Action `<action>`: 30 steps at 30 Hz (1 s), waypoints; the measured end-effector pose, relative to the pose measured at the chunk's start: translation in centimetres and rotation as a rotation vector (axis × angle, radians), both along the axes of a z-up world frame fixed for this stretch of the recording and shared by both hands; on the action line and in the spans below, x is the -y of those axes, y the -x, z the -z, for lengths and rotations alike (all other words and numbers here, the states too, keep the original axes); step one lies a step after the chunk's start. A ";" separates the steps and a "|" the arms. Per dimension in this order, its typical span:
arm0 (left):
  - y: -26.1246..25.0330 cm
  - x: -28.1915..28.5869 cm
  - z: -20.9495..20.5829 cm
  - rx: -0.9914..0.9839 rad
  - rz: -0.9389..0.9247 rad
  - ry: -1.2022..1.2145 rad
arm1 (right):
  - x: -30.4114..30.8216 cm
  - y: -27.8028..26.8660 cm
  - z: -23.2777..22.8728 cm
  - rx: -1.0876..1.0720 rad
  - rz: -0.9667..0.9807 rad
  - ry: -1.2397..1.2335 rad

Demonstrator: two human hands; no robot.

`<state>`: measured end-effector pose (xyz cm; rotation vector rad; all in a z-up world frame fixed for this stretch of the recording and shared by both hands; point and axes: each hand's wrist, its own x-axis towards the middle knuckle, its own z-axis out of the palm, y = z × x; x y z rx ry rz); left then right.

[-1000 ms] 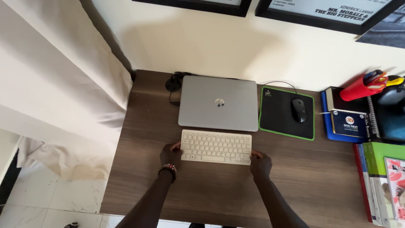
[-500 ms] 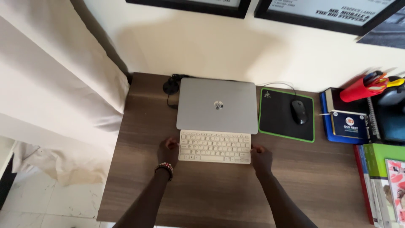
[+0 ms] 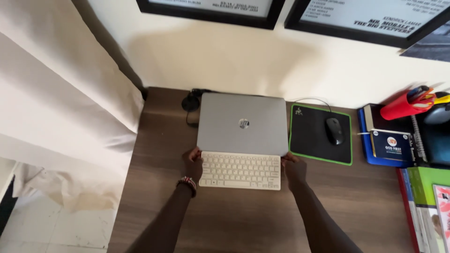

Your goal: Wiping a desk and organizing a laptop, keyboard, and mousepad.

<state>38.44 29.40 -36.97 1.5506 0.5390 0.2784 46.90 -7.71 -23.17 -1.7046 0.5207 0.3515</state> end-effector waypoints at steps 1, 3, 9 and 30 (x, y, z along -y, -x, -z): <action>-0.4 0.4 -2.7 -0.039 -0.064 0.070 | 0.2 -0.1 0.6 0.019 -0.019 0.016; -1.0 0.0 0.3 -0.052 -0.075 0.087 | 0.3 -0.3 0.9 0.030 0.003 -0.007; -1.5 -1.0 4.0 -0.012 -0.073 0.079 | 0.8 -0.2 -1.1 -0.006 -0.098 -0.005; 2.2 5.2 -18.2 -0.322 -0.001 -0.519 | -1.2 6.0 -4.9 0.043 -0.167 0.229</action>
